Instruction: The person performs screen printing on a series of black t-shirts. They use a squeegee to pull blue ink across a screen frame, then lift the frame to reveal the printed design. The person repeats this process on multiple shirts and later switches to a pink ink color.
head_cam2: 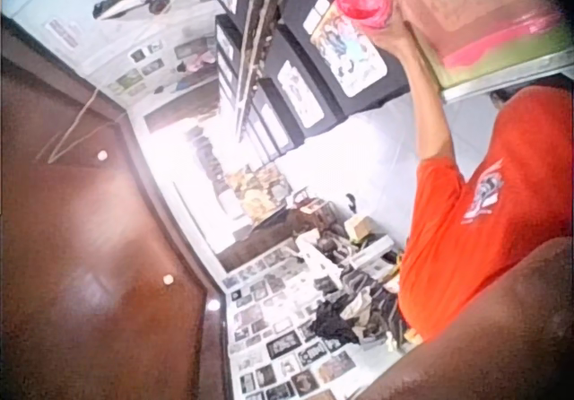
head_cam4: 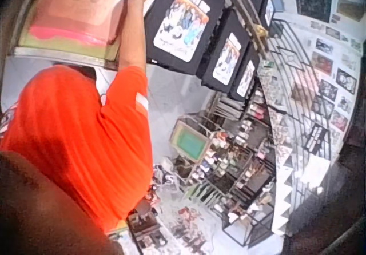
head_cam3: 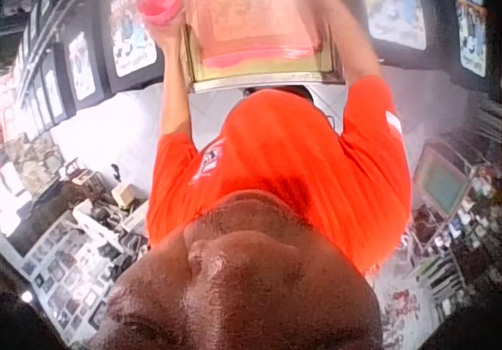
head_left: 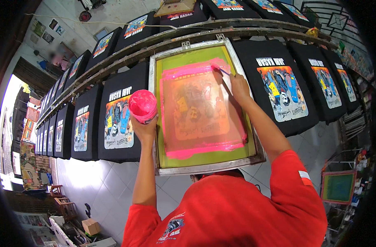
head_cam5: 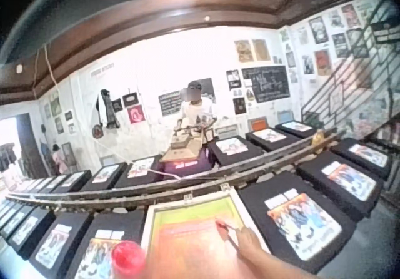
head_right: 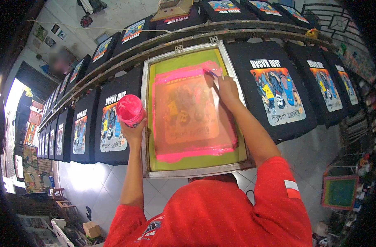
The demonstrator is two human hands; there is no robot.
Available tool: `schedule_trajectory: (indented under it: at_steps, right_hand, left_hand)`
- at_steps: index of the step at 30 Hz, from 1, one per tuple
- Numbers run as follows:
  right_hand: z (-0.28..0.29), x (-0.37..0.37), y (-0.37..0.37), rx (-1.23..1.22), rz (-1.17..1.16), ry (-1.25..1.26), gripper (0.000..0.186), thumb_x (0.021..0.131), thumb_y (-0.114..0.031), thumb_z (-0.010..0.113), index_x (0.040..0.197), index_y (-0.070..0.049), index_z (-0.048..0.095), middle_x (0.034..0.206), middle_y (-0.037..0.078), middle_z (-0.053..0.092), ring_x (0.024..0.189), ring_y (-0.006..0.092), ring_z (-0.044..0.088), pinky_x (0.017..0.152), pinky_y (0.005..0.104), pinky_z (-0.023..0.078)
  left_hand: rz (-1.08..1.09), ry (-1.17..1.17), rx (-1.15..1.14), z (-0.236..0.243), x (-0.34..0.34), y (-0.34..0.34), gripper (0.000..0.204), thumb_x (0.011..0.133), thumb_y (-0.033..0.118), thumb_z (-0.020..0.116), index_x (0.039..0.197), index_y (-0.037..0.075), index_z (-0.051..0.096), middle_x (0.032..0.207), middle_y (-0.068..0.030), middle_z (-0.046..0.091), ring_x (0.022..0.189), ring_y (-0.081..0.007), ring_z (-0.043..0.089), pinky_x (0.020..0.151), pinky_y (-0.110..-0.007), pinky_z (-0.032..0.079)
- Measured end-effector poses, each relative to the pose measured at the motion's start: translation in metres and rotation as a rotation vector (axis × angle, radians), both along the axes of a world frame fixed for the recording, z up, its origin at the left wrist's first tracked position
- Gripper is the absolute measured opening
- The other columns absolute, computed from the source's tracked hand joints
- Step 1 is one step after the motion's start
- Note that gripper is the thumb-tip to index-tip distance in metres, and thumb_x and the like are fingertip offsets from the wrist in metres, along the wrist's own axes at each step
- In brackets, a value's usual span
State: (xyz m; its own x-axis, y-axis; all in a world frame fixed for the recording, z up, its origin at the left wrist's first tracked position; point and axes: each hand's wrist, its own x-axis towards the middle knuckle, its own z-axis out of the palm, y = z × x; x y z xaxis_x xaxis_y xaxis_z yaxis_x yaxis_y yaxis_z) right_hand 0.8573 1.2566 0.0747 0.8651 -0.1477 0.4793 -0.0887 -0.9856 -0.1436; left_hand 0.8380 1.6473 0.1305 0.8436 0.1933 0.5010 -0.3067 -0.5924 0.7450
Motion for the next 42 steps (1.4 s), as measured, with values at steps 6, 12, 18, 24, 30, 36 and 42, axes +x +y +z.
schedule_trajectory:
  at_steps: [6,12,18,24,30,36,42]
  right_hand:
    - [-0.024,0.010,0.048,0.108,0.096,0.097,0.013,0.081,-0.004,0.050,0.089,0.001,0.059,0.083,0.021,0.058,0.082,0.0361,0.060,0.071,0.0433,0.050]
    - [-0.012,0.028,0.089,0.269,0.137,0.138,0.016,0.082,-0.006,0.048,0.089,0.002,0.060,0.086,0.024,0.059,0.082,0.0405,0.059,0.072,0.0472,0.049]
    - [0.008,0.042,0.111,0.411,0.140,0.062,0.018,0.083,-0.007,0.048,0.090,0.003,0.061,0.085,0.026,0.059,0.081,0.0402,0.059,0.073,0.0479,0.047]
    - [0.043,0.045,0.140,0.282,0.264,0.074,0.017,0.084,-0.009,0.050,0.085,0.004,0.061,0.088,0.022,0.057,0.088,0.0343,0.055,0.077,0.0412,0.046]
    - [0.018,0.071,0.104,-0.439,0.486,0.105,0.013,0.078,-0.010,0.054,0.080,-0.004,0.066,0.091,0.012,0.056,0.093,0.0254,0.054,0.081,0.0363,0.046]
    - [0.033,0.079,0.062,-0.619,0.455,0.229,0.014,0.075,-0.012,0.057,0.079,-0.004,0.069,0.092,0.014,0.061,0.091,0.0265,0.058,0.080,0.0367,0.048]
    - [0.049,0.069,0.018,-0.575,0.348,0.381,0.017,0.078,-0.012,0.057,0.082,-0.002,0.069,0.091,0.016,0.063,0.091,0.0282,0.061,0.077,0.0381,0.051]
  left_hand:
    - [0.032,0.031,-0.096,0.003,-0.009,0.033,0.089,0.055,0.020,0.087,0.129,-0.001,0.042,0.122,-0.0173,0.054,0.111,-0.0290,0.054,0.096,-0.037,0.041]
    - [0.101,0.007,-0.048,-0.011,-0.008,0.069,0.088,0.057,0.019,0.087,0.129,0.001,0.042,0.123,-0.0159,0.054,0.112,-0.0272,0.054,0.097,-0.036,0.040]
    - [0.062,0.031,-0.125,-0.004,-0.015,0.078,0.087,0.057,0.020,0.087,0.130,0.001,0.043,0.123,-0.0146,0.054,0.113,-0.0269,0.053,0.097,-0.035,0.040]
    - [0.108,0.027,-0.114,-0.007,-0.020,0.094,0.088,0.058,0.021,0.088,0.130,0.002,0.042,0.122,-0.0144,0.055,0.113,-0.0269,0.054,0.096,-0.036,0.041]
    - [0.084,0.009,-0.098,0.002,-0.022,0.091,0.086,0.059,0.019,0.087,0.130,0.002,0.042,0.121,-0.0150,0.056,0.111,-0.0271,0.055,0.094,-0.035,0.042]
    - [0.102,0.010,-0.097,0.004,-0.023,0.087,0.085,0.059,0.018,0.087,0.130,0.003,0.042,0.121,-0.0145,0.056,0.111,-0.0267,0.055,0.094,-0.035,0.042]
    - [0.112,0.037,-0.125,0.001,-0.022,0.080,0.084,0.059,0.018,0.087,0.129,0.003,0.043,0.121,-0.0138,0.055,0.111,-0.0258,0.054,0.095,-0.035,0.042]
